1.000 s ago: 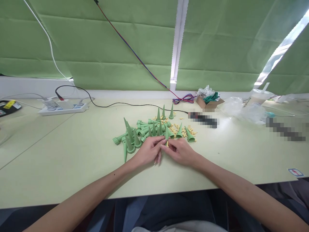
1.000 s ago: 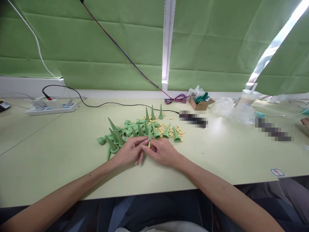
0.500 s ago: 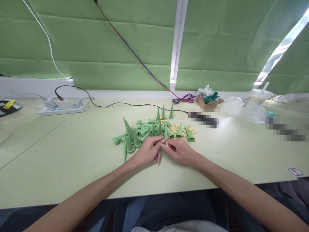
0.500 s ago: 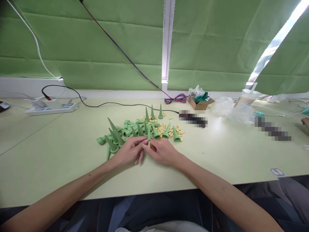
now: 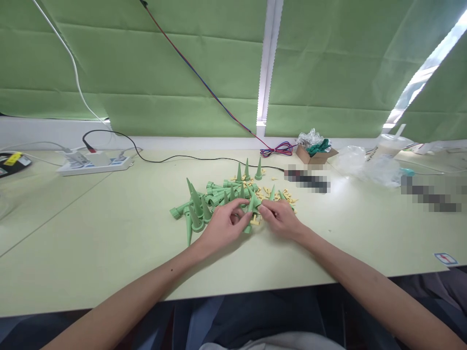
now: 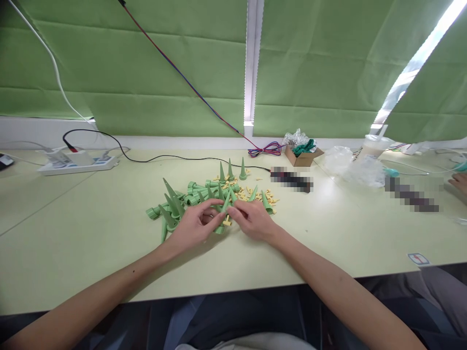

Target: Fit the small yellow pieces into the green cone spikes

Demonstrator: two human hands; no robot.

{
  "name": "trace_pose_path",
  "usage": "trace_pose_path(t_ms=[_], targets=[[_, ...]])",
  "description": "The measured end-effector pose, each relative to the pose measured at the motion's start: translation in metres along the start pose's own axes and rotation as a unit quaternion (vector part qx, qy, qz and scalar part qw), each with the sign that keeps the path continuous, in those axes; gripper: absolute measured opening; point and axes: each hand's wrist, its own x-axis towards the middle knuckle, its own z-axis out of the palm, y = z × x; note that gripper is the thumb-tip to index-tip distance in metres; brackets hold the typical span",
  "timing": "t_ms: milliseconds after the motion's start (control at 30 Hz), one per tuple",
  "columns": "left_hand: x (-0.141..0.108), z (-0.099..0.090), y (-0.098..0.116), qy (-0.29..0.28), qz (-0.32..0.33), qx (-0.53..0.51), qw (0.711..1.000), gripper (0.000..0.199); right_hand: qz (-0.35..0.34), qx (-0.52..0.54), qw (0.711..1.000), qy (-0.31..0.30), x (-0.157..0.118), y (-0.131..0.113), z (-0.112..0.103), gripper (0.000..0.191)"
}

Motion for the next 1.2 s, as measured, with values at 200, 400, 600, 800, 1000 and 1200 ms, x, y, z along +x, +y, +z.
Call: trace_pose_path(t_ms=[200,400,600,800,1000,1200], targets=[[-0.003,0.003,-0.007,-0.072,0.018,0.038,0.996,0.013,0.049,-0.013,0.997,0.054,0.003,0.009,-0.005,0.049],[-0.002,0.004,-0.011,-0.078,0.029,0.104,0.991,0.007,0.052,-0.016,0.997,0.051,0.003,0.010,-0.004,0.049],[0.001,0.004,-0.013,-0.082,0.002,0.146,0.986,0.009,0.066,-0.029,0.996,0.055,0.002,0.010,-0.003,0.047],[0.000,0.003,-0.014,-0.063,0.021,0.175,0.982,0.015,0.080,-0.043,0.994,0.059,0.004,0.012,-0.004,0.043],[0.001,0.001,-0.009,-0.033,0.047,0.200,0.978,0.028,0.082,-0.068,0.992,0.062,0.006,0.010,-0.006,0.036],[0.002,-0.003,-0.007,0.010,0.054,0.214,0.975,0.039,0.110,-0.097,0.985,0.095,0.008,0.020,-0.008,0.016]])
